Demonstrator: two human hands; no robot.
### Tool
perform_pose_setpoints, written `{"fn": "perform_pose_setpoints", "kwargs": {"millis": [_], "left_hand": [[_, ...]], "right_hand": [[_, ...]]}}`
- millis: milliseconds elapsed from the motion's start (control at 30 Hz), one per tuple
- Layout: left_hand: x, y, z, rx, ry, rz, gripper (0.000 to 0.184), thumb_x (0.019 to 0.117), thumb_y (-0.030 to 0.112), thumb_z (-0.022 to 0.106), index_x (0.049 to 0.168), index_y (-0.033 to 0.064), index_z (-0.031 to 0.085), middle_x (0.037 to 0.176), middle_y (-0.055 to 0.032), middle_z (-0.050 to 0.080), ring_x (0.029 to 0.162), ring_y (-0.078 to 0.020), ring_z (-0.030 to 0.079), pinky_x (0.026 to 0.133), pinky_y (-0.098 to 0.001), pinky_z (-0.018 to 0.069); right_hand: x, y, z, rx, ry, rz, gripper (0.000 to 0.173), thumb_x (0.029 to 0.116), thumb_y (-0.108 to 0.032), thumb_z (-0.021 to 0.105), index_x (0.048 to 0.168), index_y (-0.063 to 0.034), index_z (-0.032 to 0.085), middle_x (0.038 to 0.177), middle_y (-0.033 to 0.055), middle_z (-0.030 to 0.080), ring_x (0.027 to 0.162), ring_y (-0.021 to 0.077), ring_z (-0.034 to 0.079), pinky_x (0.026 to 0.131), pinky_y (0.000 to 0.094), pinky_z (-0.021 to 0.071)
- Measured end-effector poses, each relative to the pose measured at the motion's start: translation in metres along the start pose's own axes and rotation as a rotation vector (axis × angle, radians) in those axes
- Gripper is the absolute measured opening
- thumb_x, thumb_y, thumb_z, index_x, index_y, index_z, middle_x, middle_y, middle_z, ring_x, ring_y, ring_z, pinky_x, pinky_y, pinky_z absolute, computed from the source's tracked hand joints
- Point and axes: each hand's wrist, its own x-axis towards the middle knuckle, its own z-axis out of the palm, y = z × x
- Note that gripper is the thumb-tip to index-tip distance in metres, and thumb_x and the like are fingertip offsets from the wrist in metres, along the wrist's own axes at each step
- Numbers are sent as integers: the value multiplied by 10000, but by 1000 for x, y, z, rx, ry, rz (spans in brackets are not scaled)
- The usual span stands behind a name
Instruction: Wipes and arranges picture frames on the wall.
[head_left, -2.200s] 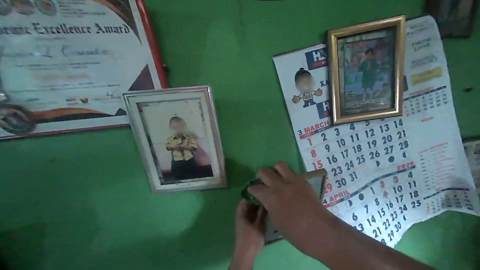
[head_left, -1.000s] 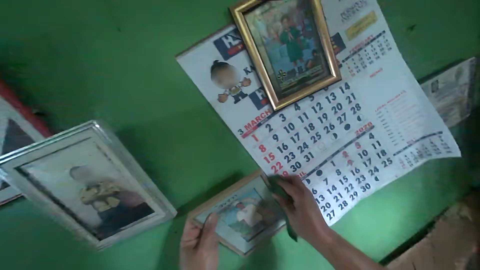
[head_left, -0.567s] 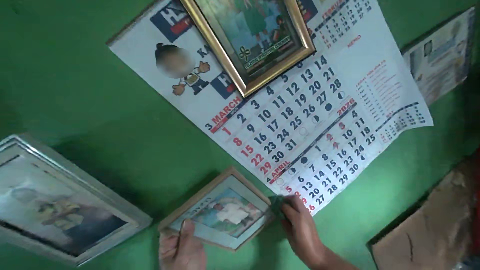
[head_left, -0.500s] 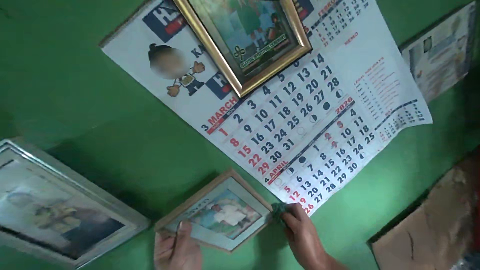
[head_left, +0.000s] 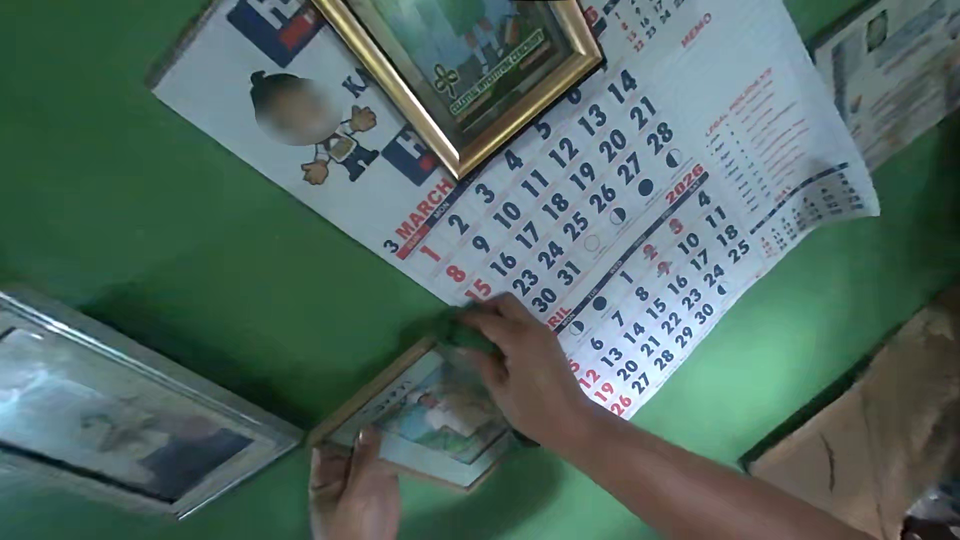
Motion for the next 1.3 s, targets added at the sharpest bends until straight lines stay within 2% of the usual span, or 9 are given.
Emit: {"fn": "perform_pose_setpoints", "kwargs": {"millis": [200,267,333,433,567,700,900,1067,1300], "left_hand": [[0,-8,-1,3,18,33,320,1011,-38,418,1306,81,444,1110,105,702,1061,-29,678,947,-253,574],[-2,-6,1,15,9,24,322,1015,-29,423,1301,112,465,1100,117,707,1057,-29,682,938,-254,580],[-2,-5,0,22,-9,29,308,1015,-16,439,1266,150,506,1088,125,718,1041,-34,690,924,-259,587],[0,-7,-3,12,-32,34,300,1007,13,483,1220,200,580,1068,120,733,1014,-43,701,895,-274,599],[-2,-6,-4,-38,-57,17,274,1017,30,514,1198,215,602,1050,110,732,988,-39,702,885,-269,600],[-2,-6,-5,-38,-87,36,255,1017,43,545,1206,203,604,1064,108,727,988,-37,699,891,-260,595],[-3,-8,-4,-65,-123,63,236,1029,98,578,1252,174,592,1126,84,710,1044,-49,686,934,-263,580],[-3,-8,-2,-85,-125,64,241,1028,104,583,1263,159,584,1133,88,708,1060,-35,678,943,-247,571],[-1,-12,-2,-89,-112,89,224,1021,74,578,1233,145,591,1084,114,704,1008,-2,675,907,-214,572]], "right_hand": [[-124,91,24,-111,86,215,225,860,-7,696,1076,43,731,1111,241,678,961,330,704,828,431,607],[-167,101,26,-101,-11,315,242,861,10,687,1093,66,723,1111,277,657,961,359,692,831,442,599],[-193,95,25,-82,-45,268,276,818,46,708,1093,75,725,1112,291,657,952,345,702,822,400,607],[-176,89,20,-151,80,44,271,823,-24,686,1093,-1,703,1118,262,635,978,256,673,836,271,572],[-134,98,13,-378,32,-78,275,790,-7,710,1060,-31,757,1095,234,673,894,331,710,709,418,619],[-132,98,7,-583,-79,-131,253,805,-41,722,1053,-57,769,1051,194,684,833,335,708,640,431,613],[-124,68,13,-748,-206,20,292,813,-61,759,1105,-52,765,1007,192,665,755,336,704,552,455,586],[-134,49,48,-644,-258,88,301,826,-55,768,1125,-22,757,1079,231,672,805,363,720,601,488,607],[-147,28,101,-541,-328,152,294,853,-36,721,1142,-64,766,1131,219,685,884,357,730,656,463,623]]}}
